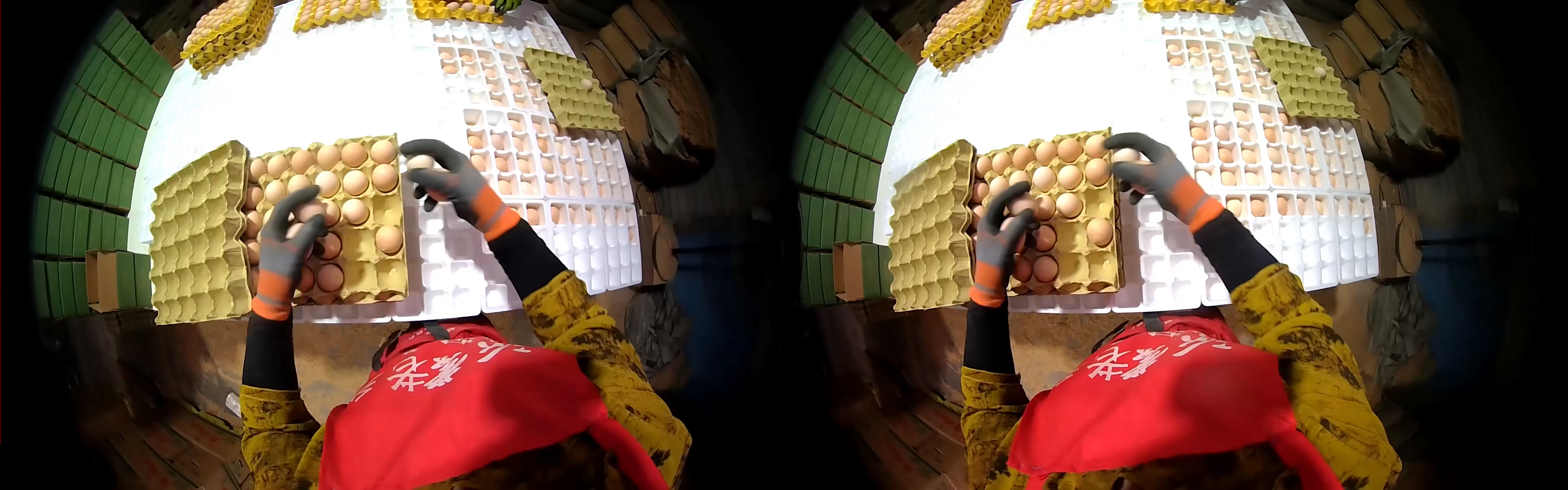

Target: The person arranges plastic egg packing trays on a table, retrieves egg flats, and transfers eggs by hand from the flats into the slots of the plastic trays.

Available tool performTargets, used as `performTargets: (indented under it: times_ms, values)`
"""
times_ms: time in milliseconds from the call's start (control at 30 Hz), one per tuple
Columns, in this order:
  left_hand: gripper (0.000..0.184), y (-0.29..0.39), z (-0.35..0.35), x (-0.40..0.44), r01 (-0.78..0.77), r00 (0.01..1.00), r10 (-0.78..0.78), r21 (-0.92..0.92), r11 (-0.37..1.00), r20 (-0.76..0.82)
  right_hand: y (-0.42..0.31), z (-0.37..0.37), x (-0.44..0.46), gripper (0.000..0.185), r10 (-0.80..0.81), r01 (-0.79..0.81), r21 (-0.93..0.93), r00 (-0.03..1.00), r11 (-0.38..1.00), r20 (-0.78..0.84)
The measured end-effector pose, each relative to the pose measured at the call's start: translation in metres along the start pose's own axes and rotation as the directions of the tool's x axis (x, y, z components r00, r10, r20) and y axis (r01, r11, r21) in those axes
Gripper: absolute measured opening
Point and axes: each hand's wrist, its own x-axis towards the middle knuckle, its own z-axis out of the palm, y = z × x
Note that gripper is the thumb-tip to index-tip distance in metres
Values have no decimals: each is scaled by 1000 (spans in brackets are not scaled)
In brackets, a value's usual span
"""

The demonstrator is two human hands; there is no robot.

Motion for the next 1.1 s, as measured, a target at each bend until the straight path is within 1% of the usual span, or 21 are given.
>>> performTargets:
  times_ms: [33, 67, 100, 167, 233, 300, 367, 433, 500, 533, 567, 600, 667, 733, 767, 800, 900, 967, 1000, 1033, 1100]
  values:
    - [46, -6, 6, 7, -206, 978, 204, 414, 887, 49, -6, 13, 5, 46, -165, 121, -418, 984, 901, -72]
    - [51, -2, 20, 6, -173, 978, 211, 606, 777, 9, 0, 18, 14, 52, -308, 187, -746, 951, 639, -25]
    - [49, 3, 28, 11, -235, 966, 232, 773, 590, 116, 10, 22, 26, 57, -411, 196, -945, 908, 263, 74]
    - [44, 8, 43, 21, -268, 962, 135, 905, 332, 235, 38, 32, 53, 53, -381, 170, -964, 921, 205, 82]
    - [38, -4, 50, 29, -352, 929, 197, 909, 221, 312, 36, 41, 58, 48, -262, 41, -993, 965, 109, 11]
    - [35, 0, 51, 37, -427, 902, 181, 870, 246, 392, 34, 30, 53, 49, -279, 81, -934, 960, 347, -20]
    - [37, 10, 49, 43, -452, 891, 86, 859, 240, 445, 35, 5, 20, 50, -472, 270, -690, 874, 672, -118]
    - [39, 21, 45, 40, -423, 906, 118, 844, 329, 407, 43, -31, -21, 49, -405, 326, -316, 885, 891, -230]
    - [31, 24, 33, 31, -236, 972, 153, 720, 653, 180, 43, -85, -87, 49, -173, 166, -49, 946, 985, -274]
    - [32, 23, 29, 24, -165, 986, 152, 627, 761, 75, 83, -122, -105, 51, -286, 237, -175, 890, 956, -355]
    - [32, 25, 32, 18, -89, 992, 124, 514, 853, -35, 87, -159, -144, 53, -167, 113, -155, 901, 981, -400]
    - [32, 42, 54, 7, -136, 989, 150, 495, 858, 12, 91, -191, -182, 55, 24, -97, -111, 847, 989, -532]
    - [41, 50, 139, -16, -202, 979, 190, 350, 915, 69, 109, -260, -247, 57, 158, -246, -40, 731, 968, -664]
    - [49, 47, 243, -26, -289, 938, 205, 299, 909, 281, 139, -317, -286, 53, -285, -235, -509, 606, 828, -743]
    - [48, 43, 304, -35, -167, 950, 144, 61, 984, 277, 144, -344, -304, 50, -290, -327, -585, 631, 742, -720]
    - [47, 37, 353, -33, -308, 903, 228, 177, 935, 365, 138, -357, -310, 48, -314, -361, -625, 629, 692, -711]
    - [40, 57, 476, -31, -324, 879, 184, 268, 907, 440, 146, -394, -304, 48, -491, -337, -802, 653, 494, -577]
    - [35, 64, 534, -25, -427, 880, 267, 406, 808, 394, 150, -399, -296, 50, -463, -382, -786, 650, 486, -603]
    - [35, 55, 553, -19, -443, 864, 220, 475, 760, 453, 154, -407, -292, 51, -297, -470, -749, 714, 468, -634]
    - [34, 54, 565, -15, -389, 864, 64, 580, 716, 500, 159, -413, -291, 49, -255, -443, -749, 749, 493, -611]
    - [34, 37, 572, -20, -400, 888, 149, 572, 716, 435, 163, -427, -297, 44, -461, -126, -691, 660, 712, -594]
